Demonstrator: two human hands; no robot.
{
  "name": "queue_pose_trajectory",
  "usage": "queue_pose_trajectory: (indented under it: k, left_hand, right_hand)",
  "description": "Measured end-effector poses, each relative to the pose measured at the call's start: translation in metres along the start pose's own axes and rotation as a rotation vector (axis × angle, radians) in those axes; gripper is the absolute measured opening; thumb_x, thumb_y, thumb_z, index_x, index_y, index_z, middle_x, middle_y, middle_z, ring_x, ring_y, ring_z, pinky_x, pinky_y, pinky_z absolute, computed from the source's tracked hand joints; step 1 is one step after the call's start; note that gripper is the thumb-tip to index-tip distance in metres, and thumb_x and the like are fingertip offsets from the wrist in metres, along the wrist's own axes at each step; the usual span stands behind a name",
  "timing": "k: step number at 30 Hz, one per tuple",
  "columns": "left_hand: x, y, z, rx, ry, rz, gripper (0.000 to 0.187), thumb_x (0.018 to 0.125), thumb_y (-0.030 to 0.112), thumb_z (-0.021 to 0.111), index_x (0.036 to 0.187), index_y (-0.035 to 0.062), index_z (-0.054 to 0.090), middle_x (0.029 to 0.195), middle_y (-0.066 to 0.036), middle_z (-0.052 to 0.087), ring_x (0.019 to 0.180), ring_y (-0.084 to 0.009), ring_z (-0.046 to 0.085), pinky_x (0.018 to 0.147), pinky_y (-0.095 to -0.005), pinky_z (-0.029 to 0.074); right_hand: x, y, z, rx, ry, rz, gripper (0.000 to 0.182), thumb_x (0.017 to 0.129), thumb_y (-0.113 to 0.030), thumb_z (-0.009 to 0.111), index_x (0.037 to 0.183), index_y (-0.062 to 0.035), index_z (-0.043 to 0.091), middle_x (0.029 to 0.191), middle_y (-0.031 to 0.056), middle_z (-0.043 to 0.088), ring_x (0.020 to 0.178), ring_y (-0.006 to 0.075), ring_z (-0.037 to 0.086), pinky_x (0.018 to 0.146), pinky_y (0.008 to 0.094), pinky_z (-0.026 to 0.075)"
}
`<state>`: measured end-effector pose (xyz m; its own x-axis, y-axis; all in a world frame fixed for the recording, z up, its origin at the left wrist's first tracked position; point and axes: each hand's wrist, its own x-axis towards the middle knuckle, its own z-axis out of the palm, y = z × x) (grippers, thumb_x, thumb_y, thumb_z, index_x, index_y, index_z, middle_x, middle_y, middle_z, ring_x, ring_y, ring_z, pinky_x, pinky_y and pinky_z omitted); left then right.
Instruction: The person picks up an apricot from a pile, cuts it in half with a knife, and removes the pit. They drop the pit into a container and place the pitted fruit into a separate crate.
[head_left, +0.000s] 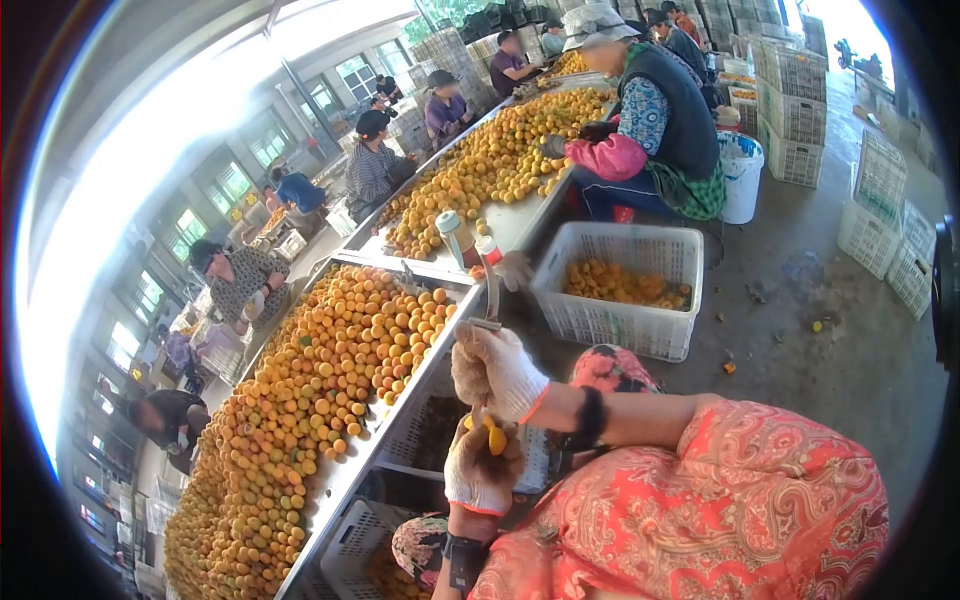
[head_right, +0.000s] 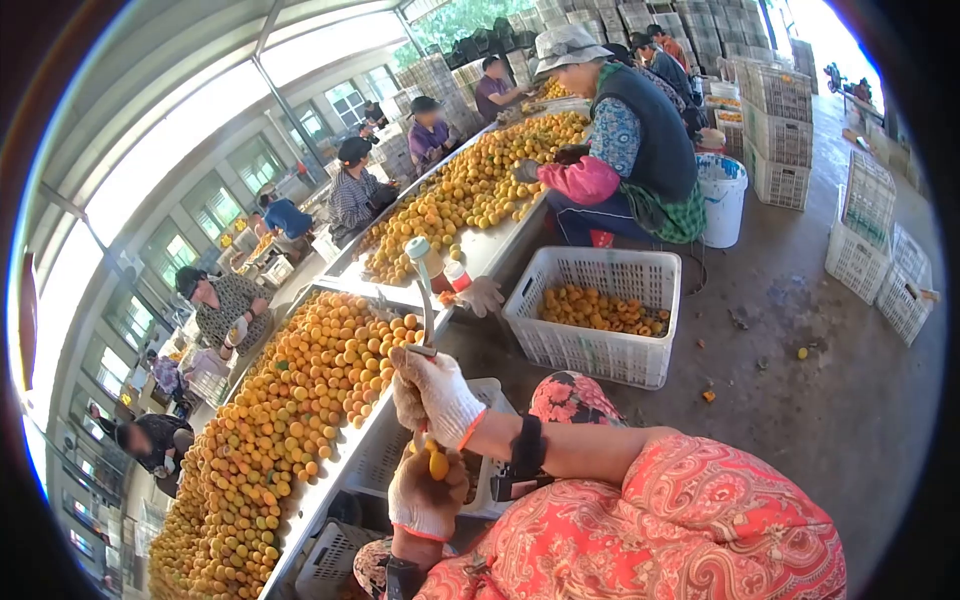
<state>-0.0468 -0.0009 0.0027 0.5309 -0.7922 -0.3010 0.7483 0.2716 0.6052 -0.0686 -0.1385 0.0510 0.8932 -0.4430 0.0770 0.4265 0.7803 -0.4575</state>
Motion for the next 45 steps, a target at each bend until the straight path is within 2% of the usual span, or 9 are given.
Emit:
queue_pose_trajectory:
  k: [2,4,8,10,22,28,32,42,45]
  left_hand:
    - [0.001,0.006,-0.015,0.024,-0.016,0.038,0.022,0.094,0.022,0.056,0.113,0.0112,0.056,0.085,-0.008,0.06,0.059,-0.0179,0.048,0.051,-0.0262,0.041]
    - [0.0,0.01,-0.025,0.053,-0.035,0.079,0.022,0.094,0.022,0.058,0.113,0.0112,0.057,0.086,-0.008,0.061,0.059,-0.0173,0.05,0.05,-0.0259,0.042]
    - [-0.005,0.008,-0.013,0.154,0.179,0.354,0.022,0.095,0.014,0.06,0.117,0.0117,0.059,0.093,-0.005,0.065,0.065,-0.014,0.061,0.049,-0.023,0.048]
    - [-0.006,0.007,-0.004,0.291,0.196,0.454,0.027,0.096,0.01,0.057,0.123,0.0122,0.058,0.099,-0.005,0.066,0.071,-0.0121,0.064,0.053,-0.0222,0.052]
    - [-0.004,0.002,0.013,0.28,0.14,0.29,0.023,0.094,0.011,0.063,0.117,0.0116,0.059,0.099,-0.002,0.064,0.078,-0.0121,0.066,0.056,-0.0192,0.052]
    - [0.019,0.001,-0.023,0.203,0.207,0.419,0.016,0.101,0.022,0.05,0.114,0.0161,0.058,0.103,-0.005,0.064,0.089,-0.0208,0.064,0.071,-0.0314,0.056]
    - [0.022,-0.004,-0.019,0.115,0.274,0.451,0.021,0.099,0.011,0.045,0.118,0.0129,0.056,0.111,-0.009,0.061,0.102,-0.0245,0.062,0.088,-0.0408,0.054]
    - [0.006,0.006,-0.03,0.192,0.008,0.409,0.024,0.096,0.016,0.051,0.116,0.0047,0.057,0.116,-0.014,0.062,0.107,-0.0302,0.061,0.091,-0.0435,0.053]
    - [-0.007,0.009,-0.015,-0.037,-0.045,0.36,0.025,0.095,0.021,0.055,0.111,0.003,0.06,0.11,-0.015,0.065,0.094,-0.0312,0.066,0.075,-0.0437,0.059]
  right_hand:
    - [0.001,-0.005,-0.014,-0.09,-0.123,-0.049,0.033,0.092,-0.031,0.07,0.075,-0.0102,0.052,0.057,0.0004,0.047,0.045,0.0113,0.044,0.041,0.0278,0.034]
    - [-0.005,-0.009,-0.006,-0.82,-0.115,-0.42,0.032,0.091,-0.035,0.07,0.088,-0.0054,0.058,0.066,0.0035,0.056,0.058,0.0134,0.057,0.052,0.0295,0.045]
    - [-0.025,0.004,-0.032,-1.516,-0.319,-0.263,0.041,0.089,-0.04,0.071,0.109,-0.0066,0.059,0.087,0.0166,0.068,0.078,0.0274,0.066,0.071,0.0384,0.052]
    - [-0.027,0.007,-0.032,-1.473,-0.362,-0.128,0.041,0.086,-0.039,0.071,0.106,-0.0056,0.06,0.091,0.0194,0.069,0.089,0.0373,0.067,0.077,0.0424,0.051]
    - [-0.022,-0.004,-0.044,-1.288,-0.31,-0.148,0.031,0.09,-0.03,0.068,0.104,-0.0021,0.064,0.089,0.0187,0.069,0.083,0.0293,0.068,0.073,0.038,0.053]
    - [-0.036,-0.005,-0.043,-1.523,-0.274,-0.239,0.039,0.089,-0.035,0.068,0.108,-0.0028,0.058,0.087,0.0187,0.068,0.083,0.0352,0.068,0.07,0.0418,0.053]
    - [-0.042,0.002,-0.042,-1.641,-0.42,-0.211,0.044,0.087,-0.038,0.068,0.111,-0.0033,0.056,0.087,0.0171,0.07,0.084,0.0387,0.068,0.072,0.0441,0.053]
    - [-0.037,0.007,-0.046,-1.409,-0.371,-0.225,0.03,0.087,-0.027,0.067,0.101,-0.0015,0.061,0.083,0.0187,0.067,0.079,0.0364,0.066,0.07,0.0408,0.052]
    - [-0.041,-0.005,-0.033,-1.316,-0.285,-0.185,0.027,0.087,-0.021,0.068,0.104,-0.0019,0.062,0.083,0.0154,0.067,0.078,0.028,0.067,0.072,0.0369,0.052]
